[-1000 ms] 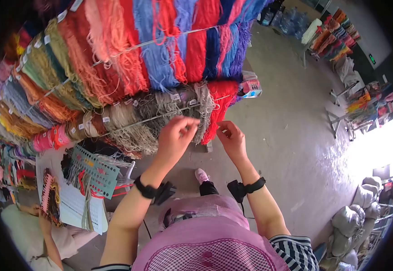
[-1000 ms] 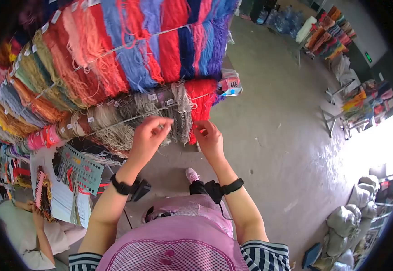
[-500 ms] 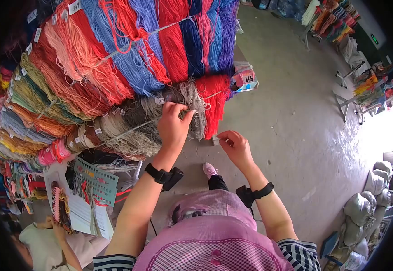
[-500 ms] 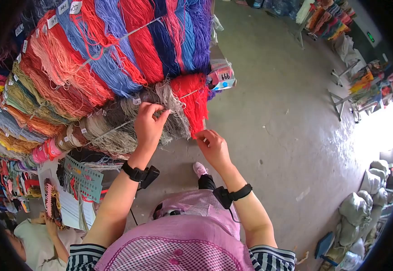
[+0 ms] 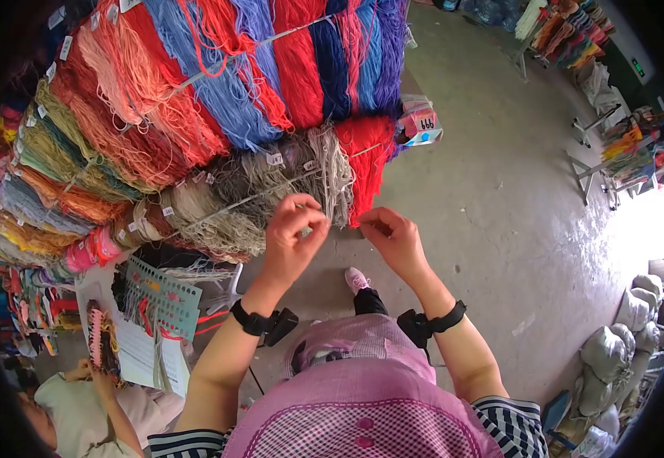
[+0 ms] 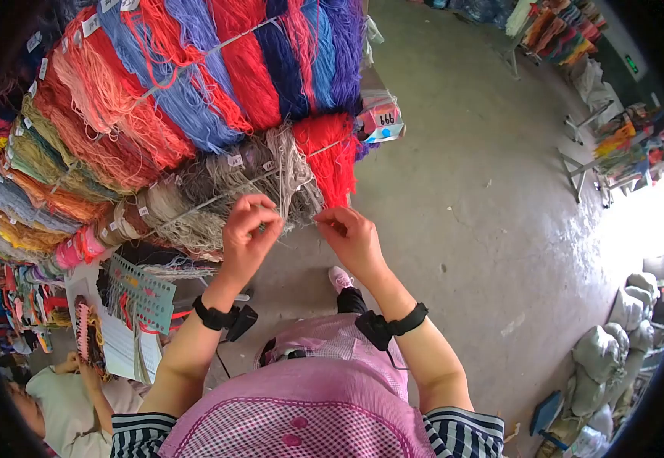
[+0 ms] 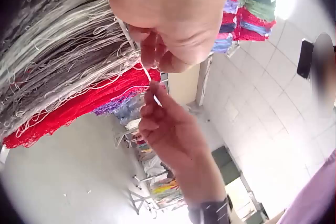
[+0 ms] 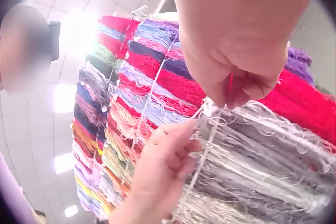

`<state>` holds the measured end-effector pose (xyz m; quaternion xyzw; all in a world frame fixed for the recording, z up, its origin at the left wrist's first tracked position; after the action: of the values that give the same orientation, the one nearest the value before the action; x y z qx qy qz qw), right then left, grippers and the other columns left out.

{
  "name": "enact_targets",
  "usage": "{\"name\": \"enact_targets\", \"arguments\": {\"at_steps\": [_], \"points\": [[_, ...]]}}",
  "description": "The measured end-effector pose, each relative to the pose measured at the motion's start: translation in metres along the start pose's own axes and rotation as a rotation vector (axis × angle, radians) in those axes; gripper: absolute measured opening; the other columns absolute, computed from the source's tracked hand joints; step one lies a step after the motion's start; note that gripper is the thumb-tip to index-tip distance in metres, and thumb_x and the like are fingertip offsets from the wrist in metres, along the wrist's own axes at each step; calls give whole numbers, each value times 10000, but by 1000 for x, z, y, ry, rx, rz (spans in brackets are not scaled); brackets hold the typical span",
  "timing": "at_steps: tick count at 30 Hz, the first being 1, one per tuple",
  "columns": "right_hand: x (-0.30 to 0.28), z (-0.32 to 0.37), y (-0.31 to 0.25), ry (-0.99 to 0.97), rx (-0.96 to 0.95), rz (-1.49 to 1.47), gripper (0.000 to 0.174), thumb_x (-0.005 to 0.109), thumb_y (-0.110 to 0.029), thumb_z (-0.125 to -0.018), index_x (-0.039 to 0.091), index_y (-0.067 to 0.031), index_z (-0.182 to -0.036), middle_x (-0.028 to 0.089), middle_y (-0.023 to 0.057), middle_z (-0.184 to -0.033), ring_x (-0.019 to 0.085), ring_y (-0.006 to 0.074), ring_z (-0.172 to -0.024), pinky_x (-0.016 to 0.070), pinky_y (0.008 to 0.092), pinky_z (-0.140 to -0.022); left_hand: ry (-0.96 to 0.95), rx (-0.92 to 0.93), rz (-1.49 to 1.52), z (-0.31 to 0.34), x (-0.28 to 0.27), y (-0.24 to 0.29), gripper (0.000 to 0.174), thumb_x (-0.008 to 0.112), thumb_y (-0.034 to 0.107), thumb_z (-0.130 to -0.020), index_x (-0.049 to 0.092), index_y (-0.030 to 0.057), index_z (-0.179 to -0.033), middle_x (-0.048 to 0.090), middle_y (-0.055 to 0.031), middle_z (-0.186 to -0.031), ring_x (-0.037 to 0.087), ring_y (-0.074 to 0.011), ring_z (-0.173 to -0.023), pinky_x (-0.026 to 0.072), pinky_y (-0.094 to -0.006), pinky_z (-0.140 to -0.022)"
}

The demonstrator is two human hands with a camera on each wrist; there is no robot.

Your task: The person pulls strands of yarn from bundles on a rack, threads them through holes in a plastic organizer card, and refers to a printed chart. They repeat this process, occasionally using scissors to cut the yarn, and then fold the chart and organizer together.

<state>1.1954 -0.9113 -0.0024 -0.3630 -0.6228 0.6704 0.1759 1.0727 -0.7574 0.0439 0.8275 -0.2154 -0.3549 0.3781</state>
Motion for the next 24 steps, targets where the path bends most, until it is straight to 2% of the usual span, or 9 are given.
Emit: {"name": "enact_targets", "arguments": {"at_steps": [5,10,11,13,15,17,19,22,24], "points": [[12,-17,-30,96,-98,-126,147,677,-85,-860,697,-23,-991,604,40,-859,525,109,-666,446,258,-602,-157,-30,34,17,7,20,105,674,-6,-810,621,65,-869,670,-51,-1055,454,-57,-589,347,-234,-489],[10,-24,-39,272,-92,-32,253,654,-111,-892,655,-44,-1136,608,62,-970,555,117,-787,467,263,-637,-120,31,69,15,10,19,85,658,-7,-822,605,35,-873,674,-58,-1028,488,-96,-591,371,-246,-501],[12,-26,-36,271,-93,-33,253,654,-111,-892,655,-44,-1136,608,62,-970,555,117,-787,467,263,-637,-163,18,65,15,12,20,102,661,-13,-802,604,33,-874,667,-69,-964,580,-150,-677,446,-272,-574],[26,-36,-16,162,-7,-229,364,635,-114,-910,568,-36,-1260,614,102,-1116,610,161,-949,507,274,-750,-208,12,58,16,13,21,121,663,-19,-782,602,30,-875,659,-81,-901,672,-204,-763,521,-298,-647],[45,-38,-8,40,-56,-268,382,625,-112,-917,540,-24,-1280,601,120,-1175,600,177,-1030,501,283,-814,-63,-31,34,17,2,17,115,636,-13,-787,596,40,-881,635,-60,-920,533,-111,-666,367,-228,-528],[67,-34,-16,-98,-213,-281,391,603,-74,-913,517,-4,-1288,562,171,-1291,569,256,-1175,474,343,-947,134,-58,-30,9,-15,19,111,633,15,-793,616,61,-892,620,-89,-984,545,-138,-776,395,-246,-603],[85,-33,-15,-66,-431,-62,409,622,-32,-863,537,-10,-1262,565,193,-1258,562,326,-1160,469,399,-959,165,235,-338,-22,-13,28,115,652,53,-811,629,82,-920,606,-86,-1053,558,-214,-859,422,-308,-697],[90,-27,-18,-75,-558,73,421,645,-8,-805,570,-34,-1218,574,197,-1213,559,365,-1127,465,434,-953,-7,361,-582,-61,11,25,162,667,86,-795,641,123,-950,602,-45,-1106,554,-269,-960,416,-379,-799],[74,-22,-22,-3,-421,54,402,654,-7,-792,589,-44,-1187,586,181,-1176,574,348,-1093,486,417,-907,-17,316,-655,-72,8,5,184,671,95,-777,643,142,-953,606,-23,-1106,549,-262,-993,409,-391,-821]]}}
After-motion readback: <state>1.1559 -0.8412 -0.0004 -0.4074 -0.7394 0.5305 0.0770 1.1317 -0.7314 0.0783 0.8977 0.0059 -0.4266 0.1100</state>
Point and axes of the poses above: each hand's wrist, its own z-axis away from the middle knuckle, its own x-axis out of the palm, y = z × x, the point moved 5 cm from there along -z, towards the middle knuckle
